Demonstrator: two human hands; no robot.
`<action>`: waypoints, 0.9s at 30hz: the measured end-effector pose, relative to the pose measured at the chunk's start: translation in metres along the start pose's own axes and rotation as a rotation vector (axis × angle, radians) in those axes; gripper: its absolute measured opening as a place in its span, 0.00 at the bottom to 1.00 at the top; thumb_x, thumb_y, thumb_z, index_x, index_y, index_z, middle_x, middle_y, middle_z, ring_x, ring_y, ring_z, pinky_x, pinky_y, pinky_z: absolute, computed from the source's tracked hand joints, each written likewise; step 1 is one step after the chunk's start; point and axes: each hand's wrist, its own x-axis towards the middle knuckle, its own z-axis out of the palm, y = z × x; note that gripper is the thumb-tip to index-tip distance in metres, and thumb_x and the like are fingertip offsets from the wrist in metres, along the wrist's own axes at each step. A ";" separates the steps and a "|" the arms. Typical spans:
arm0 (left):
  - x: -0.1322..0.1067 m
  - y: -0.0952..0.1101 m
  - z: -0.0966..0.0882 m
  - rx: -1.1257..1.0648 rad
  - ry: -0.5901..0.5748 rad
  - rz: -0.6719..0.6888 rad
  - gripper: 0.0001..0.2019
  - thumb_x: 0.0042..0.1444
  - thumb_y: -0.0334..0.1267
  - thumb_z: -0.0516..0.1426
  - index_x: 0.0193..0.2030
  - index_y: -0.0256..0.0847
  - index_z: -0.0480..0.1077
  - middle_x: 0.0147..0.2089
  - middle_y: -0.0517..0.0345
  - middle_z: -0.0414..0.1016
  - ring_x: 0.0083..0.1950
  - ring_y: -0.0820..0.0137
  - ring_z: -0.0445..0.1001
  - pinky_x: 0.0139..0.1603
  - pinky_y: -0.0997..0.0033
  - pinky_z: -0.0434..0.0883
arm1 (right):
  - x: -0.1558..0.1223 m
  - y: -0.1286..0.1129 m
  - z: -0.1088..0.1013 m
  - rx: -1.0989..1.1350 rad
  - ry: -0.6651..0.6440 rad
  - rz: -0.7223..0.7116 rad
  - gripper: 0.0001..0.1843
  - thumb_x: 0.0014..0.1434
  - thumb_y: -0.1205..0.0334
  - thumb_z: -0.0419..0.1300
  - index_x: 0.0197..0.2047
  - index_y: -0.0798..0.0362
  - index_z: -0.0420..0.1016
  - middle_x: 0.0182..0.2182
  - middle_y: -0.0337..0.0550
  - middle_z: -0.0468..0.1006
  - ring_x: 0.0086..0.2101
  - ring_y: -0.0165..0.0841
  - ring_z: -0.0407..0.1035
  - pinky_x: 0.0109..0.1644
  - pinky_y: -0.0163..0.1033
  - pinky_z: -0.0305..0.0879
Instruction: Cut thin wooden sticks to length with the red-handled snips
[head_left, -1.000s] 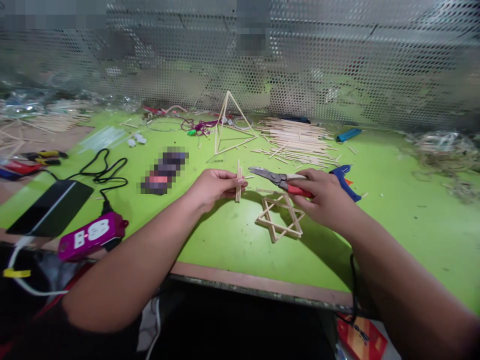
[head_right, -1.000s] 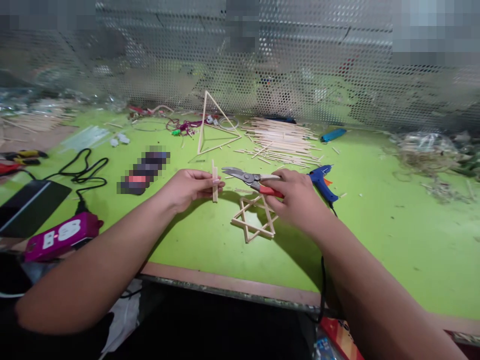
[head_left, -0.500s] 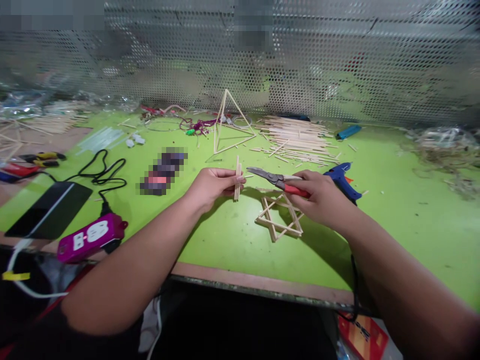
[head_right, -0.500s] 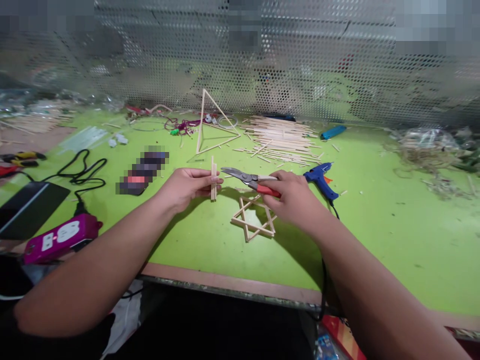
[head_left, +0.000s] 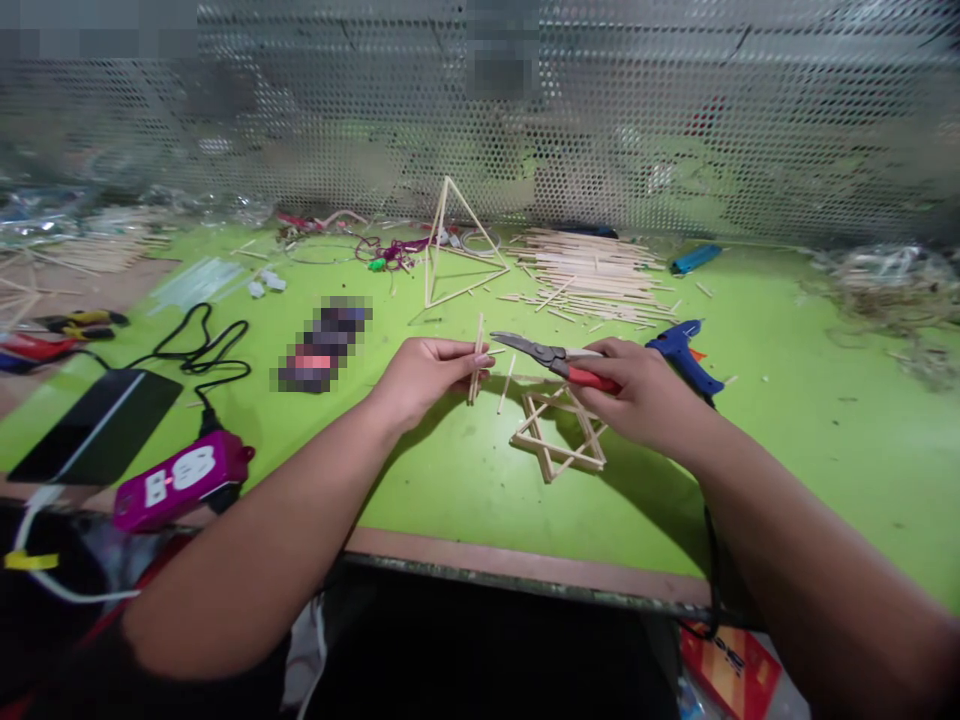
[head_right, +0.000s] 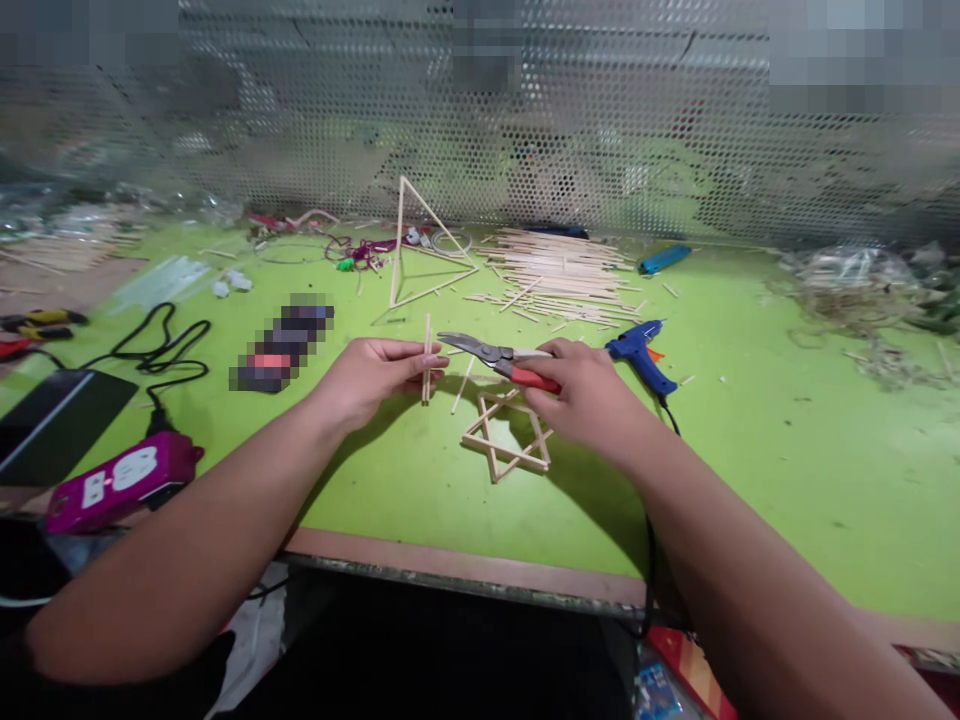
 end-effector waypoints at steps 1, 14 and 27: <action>0.000 0.000 0.000 -0.002 -0.006 0.000 0.13 0.52 0.37 0.82 0.42 0.39 0.91 0.43 0.44 0.92 0.33 0.71 0.85 0.38 0.69 0.84 | 0.000 0.001 0.000 0.006 0.005 -0.005 0.16 0.71 0.62 0.64 0.56 0.41 0.91 0.46 0.49 0.84 0.45 0.47 0.76 0.48 0.51 0.70; -0.007 0.004 0.001 0.013 -0.037 -0.034 0.15 0.53 0.38 0.82 0.46 0.40 0.91 0.44 0.43 0.92 0.39 0.65 0.88 0.45 0.63 0.86 | 0.000 -0.003 -0.002 -0.004 -0.002 -0.019 0.15 0.73 0.60 0.63 0.55 0.43 0.91 0.44 0.49 0.83 0.43 0.46 0.76 0.46 0.51 0.70; -0.005 -0.002 -0.001 0.052 -0.060 -0.006 0.19 0.47 0.43 0.83 0.44 0.39 0.91 0.41 0.44 0.91 0.37 0.64 0.87 0.46 0.60 0.85 | 0.001 -0.004 -0.002 0.023 -0.031 0.006 0.16 0.72 0.59 0.63 0.55 0.44 0.91 0.46 0.51 0.84 0.43 0.47 0.77 0.45 0.50 0.71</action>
